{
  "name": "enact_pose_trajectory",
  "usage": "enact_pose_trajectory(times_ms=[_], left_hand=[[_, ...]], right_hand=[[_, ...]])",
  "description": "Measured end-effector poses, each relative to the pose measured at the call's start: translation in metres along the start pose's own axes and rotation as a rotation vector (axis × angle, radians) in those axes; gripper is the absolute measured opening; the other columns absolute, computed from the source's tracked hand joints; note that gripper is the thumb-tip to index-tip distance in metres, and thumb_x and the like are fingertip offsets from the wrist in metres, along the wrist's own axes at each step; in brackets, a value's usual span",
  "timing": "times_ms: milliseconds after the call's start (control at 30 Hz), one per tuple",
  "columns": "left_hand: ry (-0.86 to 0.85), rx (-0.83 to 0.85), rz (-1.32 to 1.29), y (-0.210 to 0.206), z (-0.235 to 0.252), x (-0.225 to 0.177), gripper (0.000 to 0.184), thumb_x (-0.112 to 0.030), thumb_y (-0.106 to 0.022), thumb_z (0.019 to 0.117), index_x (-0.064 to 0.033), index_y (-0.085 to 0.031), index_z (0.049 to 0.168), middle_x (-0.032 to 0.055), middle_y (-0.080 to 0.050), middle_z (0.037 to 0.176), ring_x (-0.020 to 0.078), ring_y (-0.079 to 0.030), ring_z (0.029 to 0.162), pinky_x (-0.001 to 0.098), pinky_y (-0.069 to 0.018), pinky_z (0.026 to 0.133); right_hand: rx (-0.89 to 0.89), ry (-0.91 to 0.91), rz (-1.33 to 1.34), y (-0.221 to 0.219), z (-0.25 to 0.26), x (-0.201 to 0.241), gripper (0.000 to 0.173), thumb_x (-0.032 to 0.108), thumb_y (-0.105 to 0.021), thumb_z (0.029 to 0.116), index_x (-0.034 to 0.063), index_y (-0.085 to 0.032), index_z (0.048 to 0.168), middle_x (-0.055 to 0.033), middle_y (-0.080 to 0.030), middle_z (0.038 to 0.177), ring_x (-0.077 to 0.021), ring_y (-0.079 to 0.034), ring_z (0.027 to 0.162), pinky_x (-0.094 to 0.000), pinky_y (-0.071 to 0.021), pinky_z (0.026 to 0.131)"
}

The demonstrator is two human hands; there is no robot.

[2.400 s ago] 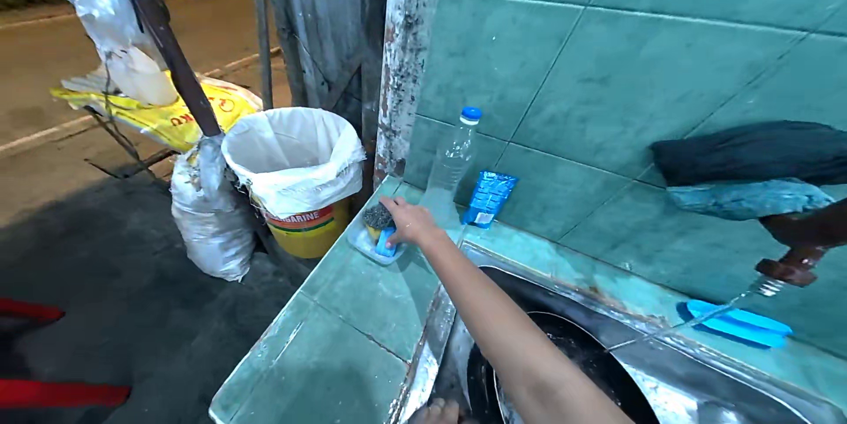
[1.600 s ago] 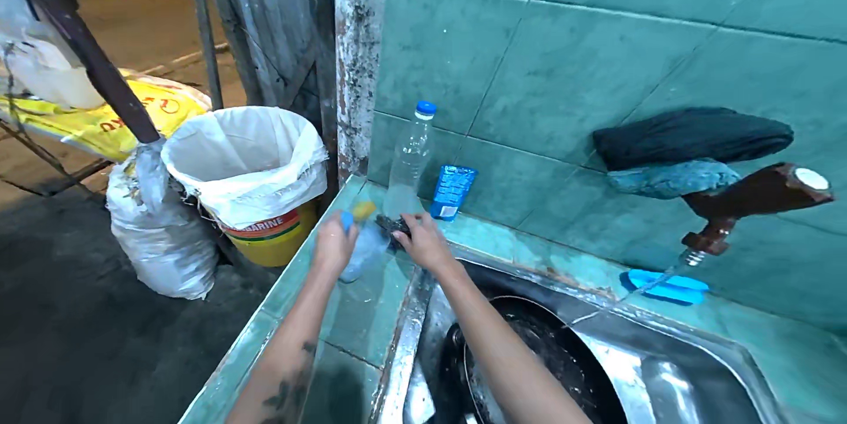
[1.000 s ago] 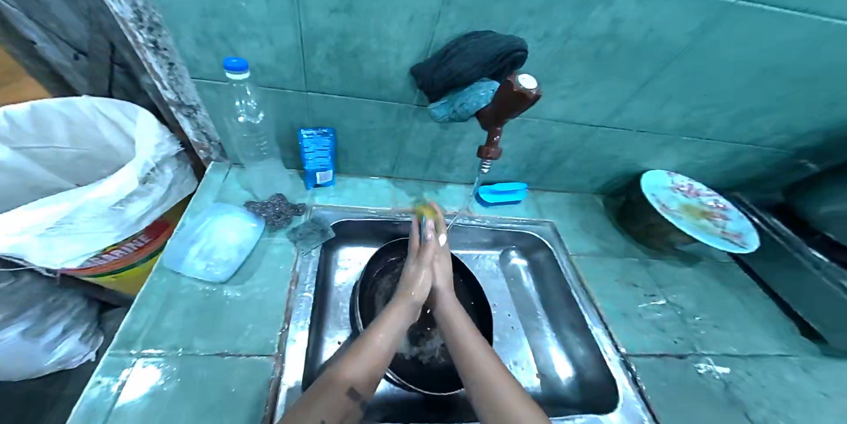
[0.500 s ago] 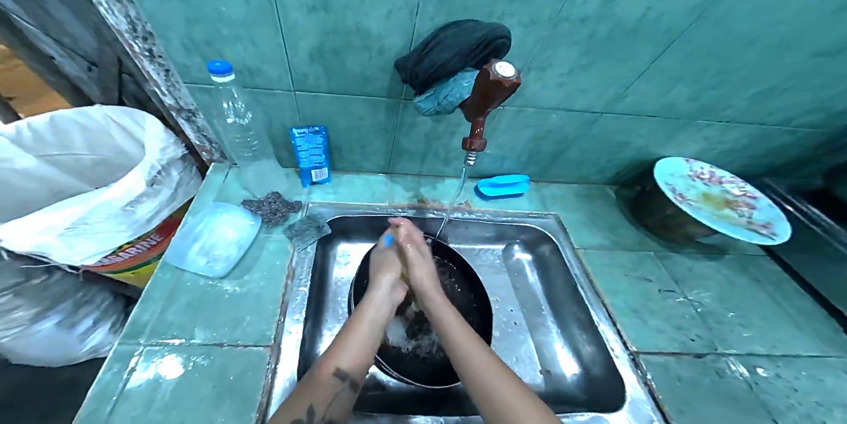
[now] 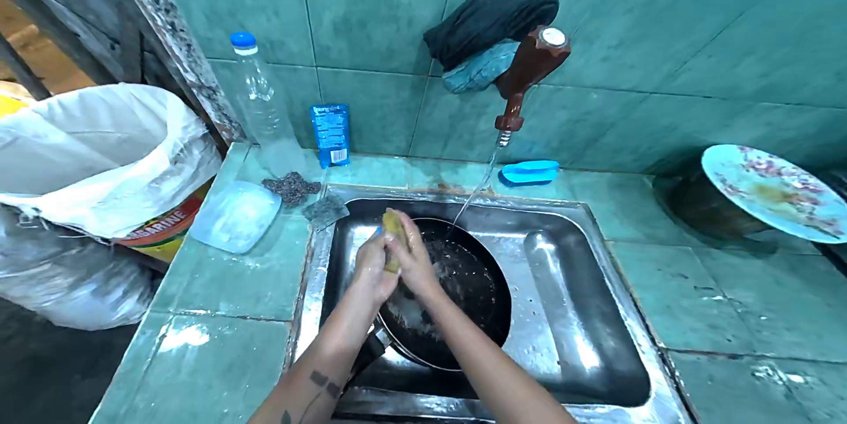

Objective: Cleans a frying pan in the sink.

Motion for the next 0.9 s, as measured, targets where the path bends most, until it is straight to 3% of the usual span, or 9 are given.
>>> enact_pose_trajectory(times_ms=[100, 200, 300, 400, 533, 633, 767, 833, 900], left_hand=[[-0.077, 0.183, 0.078, 0.014, -0.013, -0.003, 0.038, -0.018, -0.037, 0.1114, -0.0065, -0.052, 0.144, 0.0087, -0.061, 0.136, 0.0185, -0.062, 0.119, 0.0377, -0.0501, 0.103], [-0.391, 0.015, 0.265, 0.062, -0.007, -0.056, 0.037, -0.016, -0.034, 0.1106, -0.0086, -0.050, 0.143, 0.0058, -0.062, 0.133, 0.0142, -0.065, 0.105, 0.0328, -0.0544, 0.089], [-0.620, -0.336, 0.482, 0.118, 0.006, -0.135, 0.040, -0.019, -0.040, 0.1094, -0.0093, -0.045, 0.148, 0.0076, -0.056, 0.135, 0.0121, -0.059, 0.102, 0.0315, -0.0498, 0.085], [-0.610, -0.414, 0.604, 0.151, 0.023, -0.188, 0.053, -0.026, -0.045, 0.1086, -0.0066, -0.034, 0.156, 0.0162, -0.045, 0.151, 0.0228, -0.052, 0.127, 0.0425, -0.0450, 0.104], [-0.573, -0.403, 0.815, 0.163, 0.023, -0.209, 0.063, -0.028, -0.049, 0.1077, -0.0048, -0.025, 0.161, 0.0206, -0.030, 0.164, 0.0301, -0.035, 0.149, 0.0487, -0.0319, 0.119], [-0.622, -0.292, 1.135, 0.151, -0.012, -0.182, 0.063, -0.026, -0.052, 0.1069, -0.0055, -0.026, 0.161, 0.0224, -0.031, 0.163, 0.0362, -0.035, 0.148, 0.0556, -0.0323, 0.119], [-0.550, 0.118, 1.755, 0.132, -0.065, -0.065, 0.060, -0.046, -0.067, 0.0948, -0.0149, -0.056, 0.145, 0.0126, -0.054, 0.148, 0.0374, -0.043, 0.141, 0.0638, -0.0366, 0.112], [-0.404, 0.275, 1.990, 0.132, -0.085, -0.013, 0.061, -0.059, -0.065, 0.0902, -0.0250, -0.062, 0.140, 0.0040, -0.060, 0.143, 0.0326, -0.045, 0.141, 0.0617, -0.0318, 0.115], [-0.226, 0.373, 2.064, 0.133, -0.093, 0.013, 0.059, -0.056, -0.062, 0.0950, -0.0209, -0.061, 0.142, 0.0057, -0.067, 0.134, 0.0295, -0.053, 0.134, 0.0571, -0.0280, 0.117]], right_hand=[[-0.188, -0.062, 0.018, 0.023, 0.025, -0.022, 0.059, 0.013, -0.060, 0.0943, 0.0181, -0.048, 0.152, -0.0145, -0.048, 0.152, -0.0259, -0.056, 0.130, -0.0492, -0.0512, 0.103], [-0.167, -0.243, 0.079, 0.048, 0.037, -0.048, 0.053, 0.018, -0.057, 0.1043, 0.0265, -0.044, 0.155, -0.0143, -0.059, 0.139, -0.0262, -0.066, 0.107, -0.0478, -0.0571, 0.086], [-0.091, -0.323, -0.054, 0.053, 0.035, -0.069, 0.036, 0.031, -0.058, 0.1056, 0.0083, -0.063, 0.133, -0.0150, -0.068, 0.105, -0.0222, -0.065, 0.080, -0.0445, -0.0576, 0.073], [-0.031, -0.411, -0.308, 0.052, 0.033, -0.078, 0.048, 0.042, -0.050, 0.1083, -0.0003, -0.066, 0.124, -0.0225, -0.069, 0.106, -0.0346, -0.068, 0.095, -0.0570, -0.0539, 0.089], [-0.255, -0.641, -0.380, 0.066, 0.026, -0.087, 0.048, 0.033, -0.044, 0.1086, -0.0098, -0.061, 0.124, -0.0343, -0.063, 0.121, -0.0476, -0.062, 0.115, -0.0657, -0.0467, 0.098], [-0.037, -0.387, -0.442, 0.047, 0.013, -0.102, 0.042, 0.025, -0.053, 0.1048, -0.0026, -0.056, 0.137, -0.0273, -0.059, 0.136, -0.0404, -0.057, 0.128, -0.0587, -0.0457, 0.109], [0.608, 0.151, -0.721, 0.026, -0.024, -0.093, 0.068, 0.001, -0.065, 0.0916, 0.0201, -0.049, 0.155, -0.0121, -0.025, 0.169, -0.0337, -0.020, 0.157, -0.0564, -0.0265, 0.125], [0.519, 0.149, -0.744, 0.044, -0.016, -0.102, 0.074, -0.010, -0.063, 0.0860, 0.0295, -0.058, 0.148, -0.0133, -0.026, 0.169, -0.0364, -0.023, 0.156, -0.0587, -0.0309, 0.123], [0.198, 0.067, -0.707, 0.055, 0.002, -0.110, 0.067, -0.011, -0.061, 0.0888, 0.0228, -0.060, 0.146, -0.0235, -0.030, 0.164, -0.0455, -0.042, 0.144, -0.0613, -0.0455, 0.111]])
Point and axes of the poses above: each hand's wrist, its own z-axis towards the middle knuckle, its own y-axis out of the back of the hand, x = y × z, the point moved 5 cm from there along z, towards the middle knuckle
